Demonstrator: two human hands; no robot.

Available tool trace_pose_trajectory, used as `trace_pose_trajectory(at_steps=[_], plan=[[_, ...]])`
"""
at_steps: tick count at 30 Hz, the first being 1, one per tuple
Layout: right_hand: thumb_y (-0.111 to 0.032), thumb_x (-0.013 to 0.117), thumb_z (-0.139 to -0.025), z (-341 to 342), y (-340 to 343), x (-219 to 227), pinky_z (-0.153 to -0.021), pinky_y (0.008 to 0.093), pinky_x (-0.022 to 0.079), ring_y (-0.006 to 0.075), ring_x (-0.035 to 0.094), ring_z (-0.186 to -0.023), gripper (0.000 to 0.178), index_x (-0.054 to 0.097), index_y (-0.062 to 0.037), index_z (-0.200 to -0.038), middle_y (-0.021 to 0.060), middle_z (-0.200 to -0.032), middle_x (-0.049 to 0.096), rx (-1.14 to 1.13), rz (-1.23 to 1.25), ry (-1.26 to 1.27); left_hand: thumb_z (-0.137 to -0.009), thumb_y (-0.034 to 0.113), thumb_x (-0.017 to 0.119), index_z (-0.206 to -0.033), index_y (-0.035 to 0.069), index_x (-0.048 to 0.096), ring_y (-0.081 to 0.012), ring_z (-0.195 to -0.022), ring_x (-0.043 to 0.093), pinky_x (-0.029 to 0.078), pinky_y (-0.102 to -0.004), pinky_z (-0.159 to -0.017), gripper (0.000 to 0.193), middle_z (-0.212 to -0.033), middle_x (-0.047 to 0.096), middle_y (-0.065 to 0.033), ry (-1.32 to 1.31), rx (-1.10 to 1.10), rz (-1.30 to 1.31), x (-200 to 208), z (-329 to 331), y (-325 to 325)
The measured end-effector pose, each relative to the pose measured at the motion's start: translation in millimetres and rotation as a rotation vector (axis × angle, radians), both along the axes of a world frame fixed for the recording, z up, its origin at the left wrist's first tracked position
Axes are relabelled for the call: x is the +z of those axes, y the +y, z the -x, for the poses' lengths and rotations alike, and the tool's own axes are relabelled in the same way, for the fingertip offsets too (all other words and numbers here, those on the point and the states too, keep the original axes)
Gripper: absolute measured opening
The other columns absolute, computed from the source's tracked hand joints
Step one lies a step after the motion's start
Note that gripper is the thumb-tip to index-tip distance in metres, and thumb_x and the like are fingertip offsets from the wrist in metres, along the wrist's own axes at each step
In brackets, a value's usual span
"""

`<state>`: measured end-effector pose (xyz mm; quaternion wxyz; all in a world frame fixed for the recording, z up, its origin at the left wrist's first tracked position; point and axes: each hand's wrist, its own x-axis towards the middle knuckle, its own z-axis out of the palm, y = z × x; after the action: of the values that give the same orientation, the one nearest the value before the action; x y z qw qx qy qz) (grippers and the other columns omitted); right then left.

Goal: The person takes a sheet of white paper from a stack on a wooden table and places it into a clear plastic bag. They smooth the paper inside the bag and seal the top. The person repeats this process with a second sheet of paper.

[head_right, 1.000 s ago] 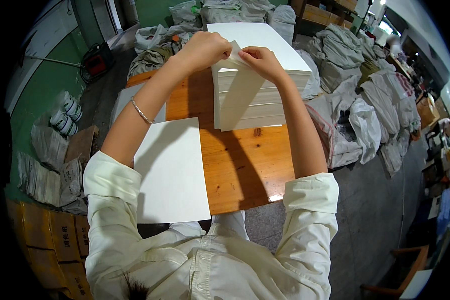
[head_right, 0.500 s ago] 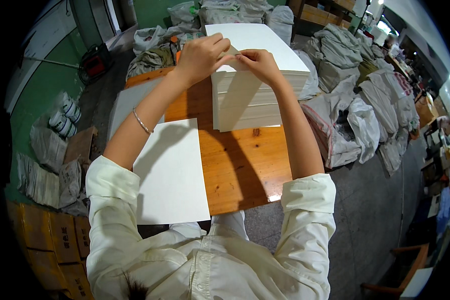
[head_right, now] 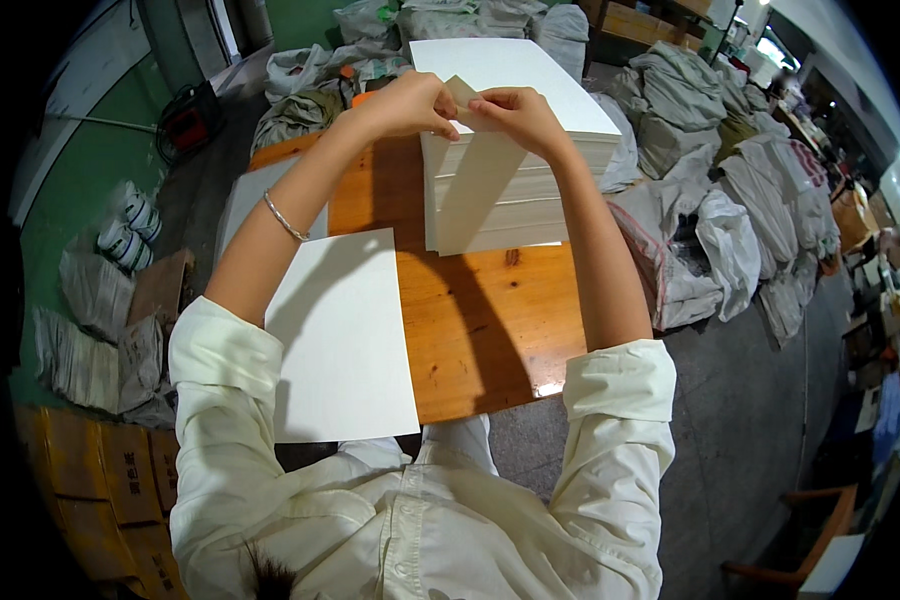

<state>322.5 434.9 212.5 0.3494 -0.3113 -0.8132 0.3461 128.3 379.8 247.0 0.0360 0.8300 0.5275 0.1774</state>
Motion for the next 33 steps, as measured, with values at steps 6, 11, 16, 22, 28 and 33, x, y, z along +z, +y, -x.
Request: trace_pose_trajectory(at_steps=[6,11,16,22,28,33], plan=[[-0.030,0.064,-0.086,-1,2,-1,-0.069,0.0236,0.048,0.0097,0.061,-0.078,0.034,0.067,-0.0005,-0.102,0.0054,-0.087,0.068,0.028,0.003,-0.002,-0.068,0.021,0.075,-0.090,0.000,0.069,-0.0267,-0.078,0.066,0.050,-0.0334,-0.073,0.030,-0.085,0.068,-0.0169,0.000,0.029,-0.010,5,-5,-9],[-0.031,0.064,-0.085,0,2,-2,-0.072,0.0230,0.048,0.0097,0.061,-0.080,0.035,0.067,-0.0010,-0.104,0.0056,-0.088,0.068,0.042,-0.026,-0.016,-0.073,0.014,0.066,-0.082,0.004,0.069,-0.0287,-0.073,0.065,0.051,-0.0374,-0.068,0.015,-0.077,0.066,-0.0160,0.213,0.053,-0.187,8,-13,-15],[-0.028,0.065,-0.085,-3,0,-4,-0.075,0.0234,0.048,0.0107,0.062,-0.083,0.034,0.067,-0.0016,-0.106,0.0074,-0.091,0.068,0.137,-0.074,0.055,-0.070,0.009,0.065,-0.072,0.007,0.068,-0.0256,-0.076,0.067,0.053,-0.0348,-0.065,0.004,-0.077,0.067,-0.0109,0.486,0.059,-0.488,10,-28,-29],[-0.020,0.063,-0.085,-1,5,-7,-0.077,0.0245,0.049,0.0121,0.063,-0.083,0.028,0.066,0.0001,-0.104,0.0083,-0.093,0.069,0.017,-0.074,-0.048,-0.074,0.015,0.064,-0.080,0.008,0.064,-0.0250,-0.075,0.065,0.052,-0.0339,-0.061,0.009,-0.084,0.065,-0.0088,0.323,-0.013,-0.747,-1,-21,-28],[-0.020,0.062,-0.085,-1,10,-8,-0.074,0.0241,0.049,0.0119,0.062,-0.081,0.028,0.066,0.0008,-0.104,0.0082,-0.091,0.069,0.031,-0.079,0.002,-0.070,0.020,0.073,-0.095,0.002,0.066,-0.0271,-0.079,0.065,0.052,-0.0350,-0.071,0.031,-0.089,0.067,-0.0134,-0.053,0.014,-0.385,-22,-20,-26],[-0.021,0.063,-0.085,-2,7,-7,-0.072,0.0233,0.048,0.0106,0.061,-0.080,0.029,0.066,0.0003,-0.105,0.0066,-0.089,0.068,0.043,-0.028,0.008,-0.066,0.017,0.077,-0.088,-0.002,0.068,-0.0268,-0.080,0.066,0.051,-0.0347,-0.072,0.031,-0.083,0.067,-0.0171,-0.119,0.065,-0.086,-9,-11,-16]])
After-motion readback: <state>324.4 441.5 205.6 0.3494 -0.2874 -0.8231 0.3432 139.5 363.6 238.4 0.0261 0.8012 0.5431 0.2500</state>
